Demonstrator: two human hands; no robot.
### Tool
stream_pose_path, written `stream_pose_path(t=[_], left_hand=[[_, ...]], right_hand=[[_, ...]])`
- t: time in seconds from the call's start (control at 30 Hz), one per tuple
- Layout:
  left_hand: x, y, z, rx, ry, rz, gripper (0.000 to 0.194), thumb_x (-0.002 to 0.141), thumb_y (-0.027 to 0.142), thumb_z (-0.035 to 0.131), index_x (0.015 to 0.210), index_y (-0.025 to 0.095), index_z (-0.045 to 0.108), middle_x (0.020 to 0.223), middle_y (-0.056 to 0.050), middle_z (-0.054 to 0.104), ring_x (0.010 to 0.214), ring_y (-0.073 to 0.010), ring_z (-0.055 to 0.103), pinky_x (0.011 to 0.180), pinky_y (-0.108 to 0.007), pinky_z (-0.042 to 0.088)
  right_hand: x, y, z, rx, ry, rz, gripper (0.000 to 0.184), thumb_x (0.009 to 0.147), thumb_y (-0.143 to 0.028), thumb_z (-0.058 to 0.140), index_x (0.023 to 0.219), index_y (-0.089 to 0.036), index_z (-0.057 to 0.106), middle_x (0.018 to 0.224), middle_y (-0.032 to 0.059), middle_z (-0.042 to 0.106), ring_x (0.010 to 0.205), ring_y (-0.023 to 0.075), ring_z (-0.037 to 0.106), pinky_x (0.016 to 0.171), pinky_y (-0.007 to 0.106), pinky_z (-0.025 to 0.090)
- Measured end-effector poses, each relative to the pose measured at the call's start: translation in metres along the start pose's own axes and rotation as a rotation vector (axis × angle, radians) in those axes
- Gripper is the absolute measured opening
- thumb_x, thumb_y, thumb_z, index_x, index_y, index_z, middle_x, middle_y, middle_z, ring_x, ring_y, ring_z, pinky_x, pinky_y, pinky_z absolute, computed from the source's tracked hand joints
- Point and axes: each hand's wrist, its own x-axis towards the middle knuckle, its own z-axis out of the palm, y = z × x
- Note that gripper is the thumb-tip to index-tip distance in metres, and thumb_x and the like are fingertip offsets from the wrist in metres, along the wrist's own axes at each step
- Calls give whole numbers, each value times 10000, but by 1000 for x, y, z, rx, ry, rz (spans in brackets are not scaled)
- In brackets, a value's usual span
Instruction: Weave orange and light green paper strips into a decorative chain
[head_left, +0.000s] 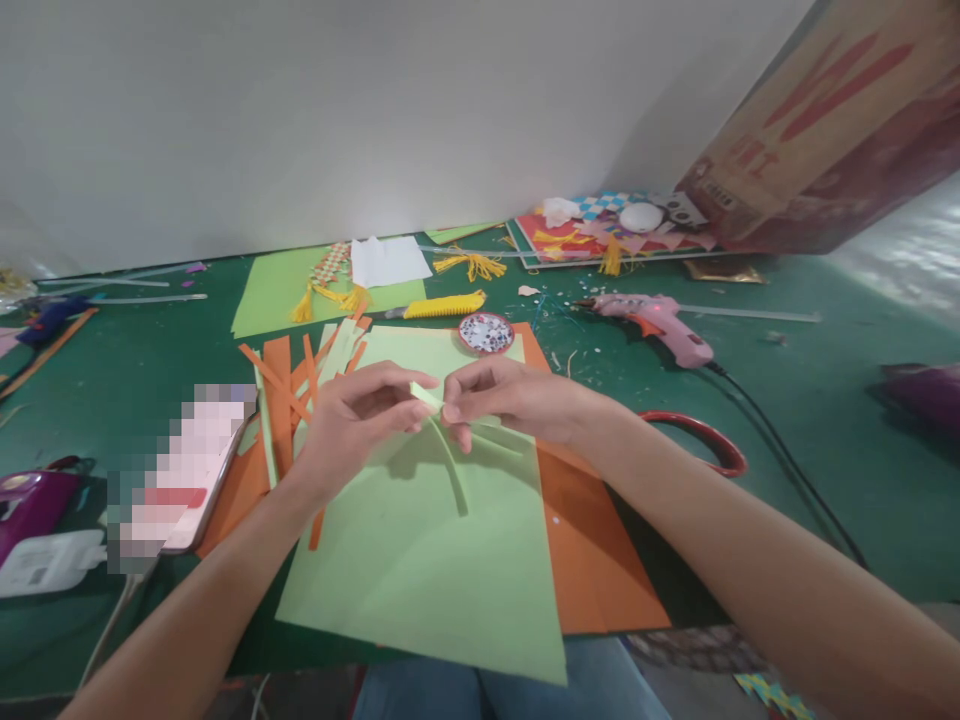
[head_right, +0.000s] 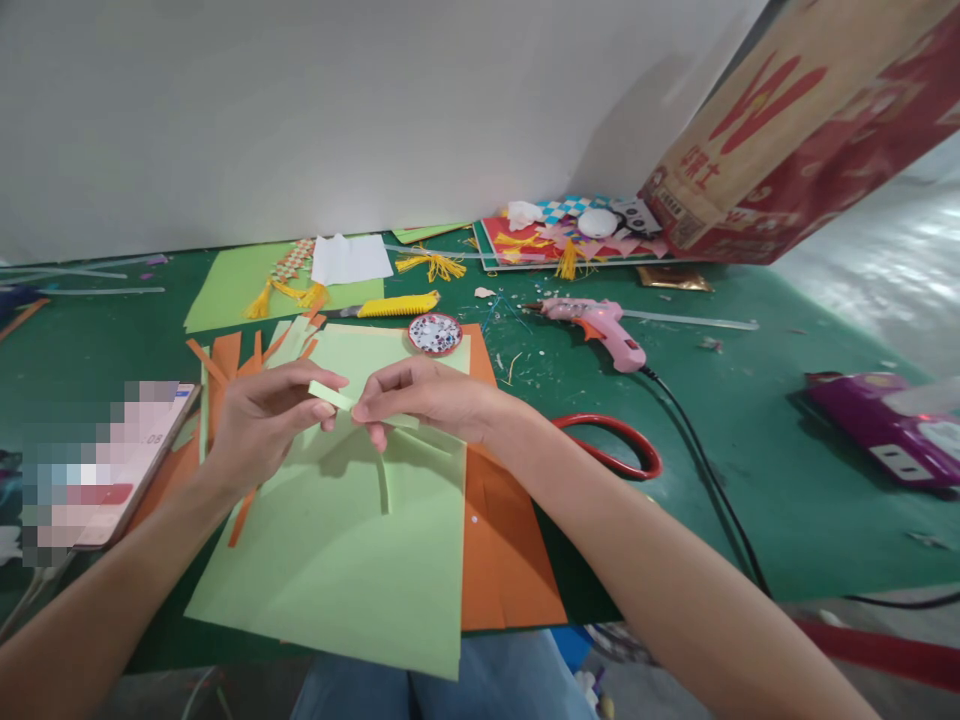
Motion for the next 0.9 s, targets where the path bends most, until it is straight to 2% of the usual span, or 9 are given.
stream_pose_path(t=[0.33,0.53,0.67,0.8,0.9], left_hand=[[0,0,0,81,4,45,53,732,254,701,769,233,732,689,2,644,549,-83,553,528,-211,481],[3,-2,0,120,-82,140,90,743,246,697,814,282,738,699,1,590,612,-99,537,517,-220,440],[3,-5,0,160,-118,168,131,766,234,679,865,303,733,718,2,594,647,-98,533,544,-218,429],[1,-6,1,214,-70,161,146,766,252,676,902,279,721,753,-7,640,647,-104,544,547,-219,443],[-1,-4,2,292,-25,151,94,759,270,676,838,235,713,700,-8,645,619,-111,552,554,-233,450]], right_hand=[[0,0,1,14,-26,-32,188,721,-319,720,653,-167,632,553,-25,651,602,88,562,670,242,392],[-1,0,2,5,-33,-77,165,770,-303,683,689,-166,641,602,-22,668,698,91,584,726,231,393],[0,1,3,12,-11,-101,167,757,-302,692,676,-164,645,597,-26,665,660,88,583,706,233,407],[1,1,4,-18,58,-130,184,740,-328,699,660,-171,646,578,-31,653,629,89,578,699,239,417],[0,0,6,-44,94,-124,189,729,-337,705,657,-174,642,584,-26,653,637,93,580,703,242,418]])
